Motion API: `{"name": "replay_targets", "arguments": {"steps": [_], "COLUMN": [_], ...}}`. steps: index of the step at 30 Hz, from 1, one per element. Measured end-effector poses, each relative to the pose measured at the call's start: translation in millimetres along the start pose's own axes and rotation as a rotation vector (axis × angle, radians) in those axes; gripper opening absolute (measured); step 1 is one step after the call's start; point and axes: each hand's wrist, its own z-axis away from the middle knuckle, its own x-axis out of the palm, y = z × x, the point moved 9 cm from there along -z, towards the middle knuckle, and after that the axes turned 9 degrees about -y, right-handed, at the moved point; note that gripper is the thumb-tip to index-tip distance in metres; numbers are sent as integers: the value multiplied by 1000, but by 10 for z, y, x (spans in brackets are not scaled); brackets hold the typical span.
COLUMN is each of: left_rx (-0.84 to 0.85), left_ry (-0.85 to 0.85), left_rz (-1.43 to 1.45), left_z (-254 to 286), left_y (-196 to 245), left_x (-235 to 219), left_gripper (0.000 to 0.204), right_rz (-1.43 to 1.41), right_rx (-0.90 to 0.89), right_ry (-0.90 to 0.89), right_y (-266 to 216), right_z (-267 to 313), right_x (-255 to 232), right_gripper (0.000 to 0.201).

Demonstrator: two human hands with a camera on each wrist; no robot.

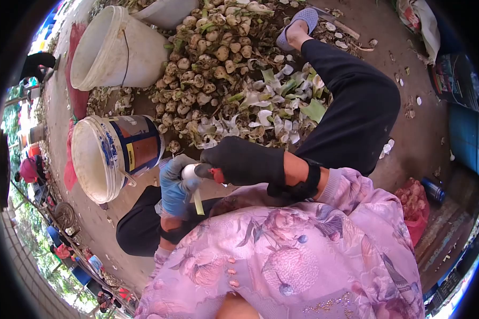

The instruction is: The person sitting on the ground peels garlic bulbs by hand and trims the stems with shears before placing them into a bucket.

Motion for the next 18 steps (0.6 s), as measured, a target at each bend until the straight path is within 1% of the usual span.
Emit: {"name": "replay_targets", "arguments": {"steps": [1,2,3,4,6,7,8,9,10,11,12,13,14,15,16,17,18], "left_rx": [15,53,-12,-46,-113,-111,-105,-159,-200,-55,-83,-112,-150,-145,-154,-164,-236], "left_ry": [5,53,165,183,193,195,316,399,501,269,289,310,345,346,311,275,279], "left_rz": [-26,116,207,270,342,341,427,615,805,896,951,1008,1019,1014,1053,1090,1143], "left_z": [3,30,88,89,89,75,94,101,108,-41,-70,-84,-72,-80,-106,-130,-133], "left_y": [17,-63,-217,-303,-506,-498,-520,-610,-662,-418,-368,-330,-313,-308,-316,-330,-425], "left_x": [-4,1,3,41,91,134,109,64,28,14,-40,-66,-61,-52,-3,45,78], "left_gripper": [35,27,22,20,16,16,22,32,43,53,54,55,54,54,51,49,46], "right_rz": [2,-154,-308,-301,-688,-686,-809,-930,-927,-995,-1063,-1060,-1009,-951,-950,-354,248], "right_rx": [-2,20,41,38,198,196,181,162,154,115,73,64,241,416,409,357,281], "right_ry": [1,-9,-21,-19,-17,-19,12,42,41,147,250,242,320,399,399,557,683], "right_y": [7,78,153,204,477,454,422,406,416,474,542,594,812,1010,1054,947,664], "right_z": [11,25,43,69,136,139,141,137,152,206,259,288,388,494,488,552,588], "right_x": [4,25,55,91,224,204,164,128,107,2,-99,-129,-151,-164,-147,-402,-541], "right_gripper": [21,18,16,16,20,20,22,24,24,24,25,25,24,24,24,21,20]}}
